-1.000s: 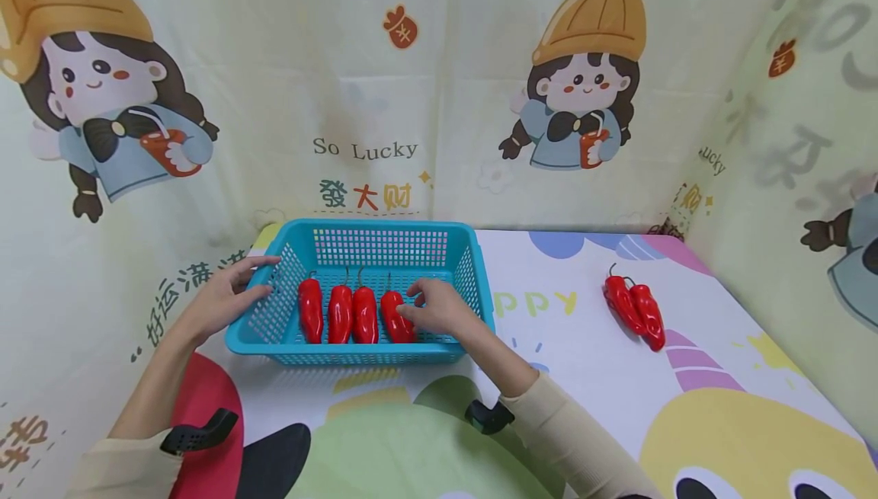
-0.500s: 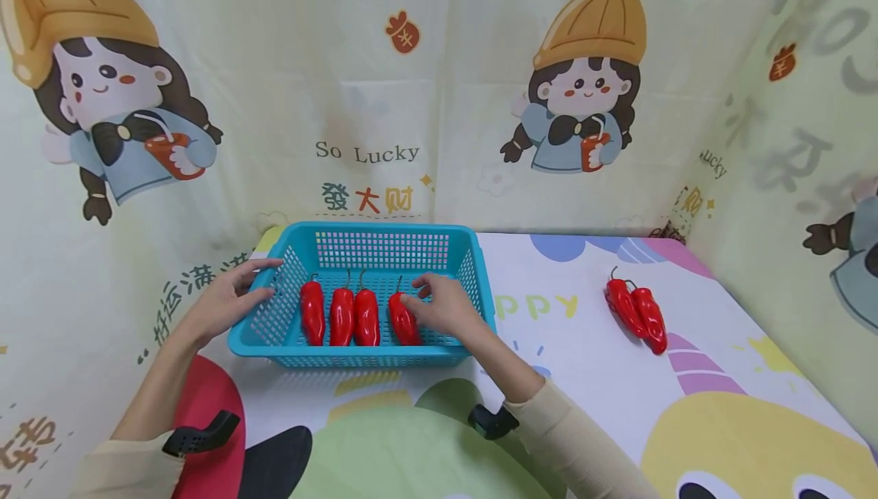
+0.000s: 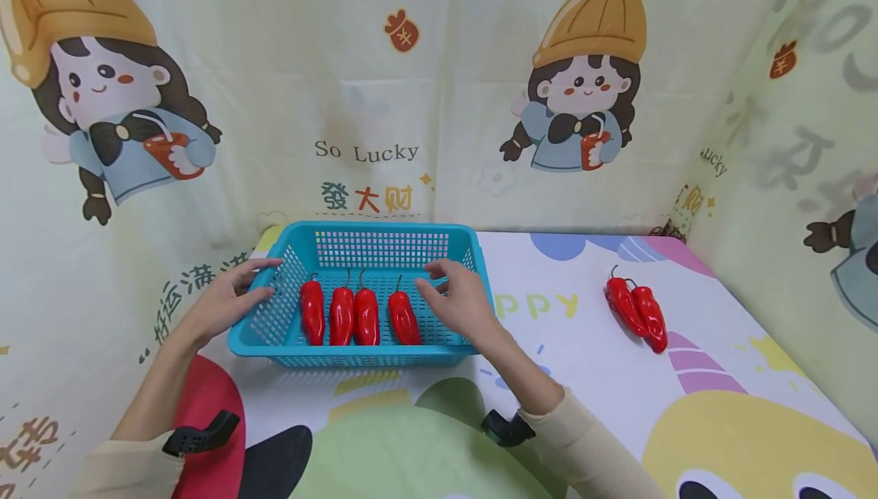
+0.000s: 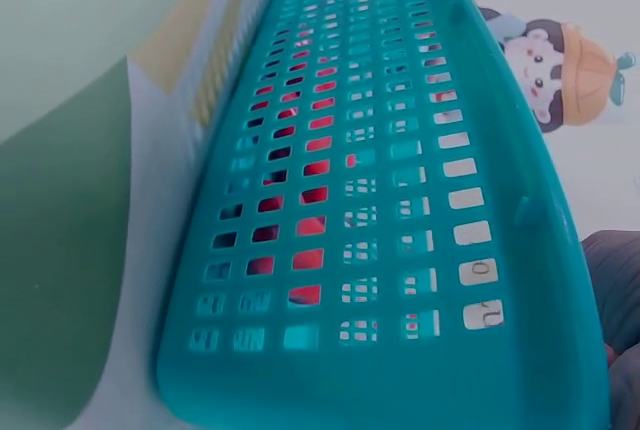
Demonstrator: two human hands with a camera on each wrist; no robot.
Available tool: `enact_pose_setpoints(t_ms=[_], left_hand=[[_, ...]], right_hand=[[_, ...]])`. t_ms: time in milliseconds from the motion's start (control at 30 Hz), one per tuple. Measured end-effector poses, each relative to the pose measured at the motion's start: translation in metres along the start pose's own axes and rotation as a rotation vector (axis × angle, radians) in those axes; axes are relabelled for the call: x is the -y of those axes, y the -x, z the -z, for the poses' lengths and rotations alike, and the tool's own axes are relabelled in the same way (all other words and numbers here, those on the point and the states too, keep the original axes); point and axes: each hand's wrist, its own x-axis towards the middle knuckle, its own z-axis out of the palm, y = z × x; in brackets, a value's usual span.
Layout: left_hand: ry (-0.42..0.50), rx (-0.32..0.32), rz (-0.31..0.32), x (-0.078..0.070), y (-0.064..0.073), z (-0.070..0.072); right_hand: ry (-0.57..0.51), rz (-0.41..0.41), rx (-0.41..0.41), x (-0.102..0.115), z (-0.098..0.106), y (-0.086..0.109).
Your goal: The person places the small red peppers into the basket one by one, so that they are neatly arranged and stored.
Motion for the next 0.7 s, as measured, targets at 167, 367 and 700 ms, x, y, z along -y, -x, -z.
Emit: enact_pose_setpoints(t_ms=[167,367,700], left_hand=[[0.006,0.0,-0.003,-0.001,0.0,0.0],[0.012,0.001,0.0,-0.002,0.0,0.0],[0.011,-0.003,0.004,-0.001,0.0,0.0]], right_hand=[[0.011,0.016,-0.044,-0.001,0.007,0.005],[0.017,0.054,-0.092,-0.006,0.014,0.009],[0.007,0.05,-0.175,-0.016,0.025,0.014]])
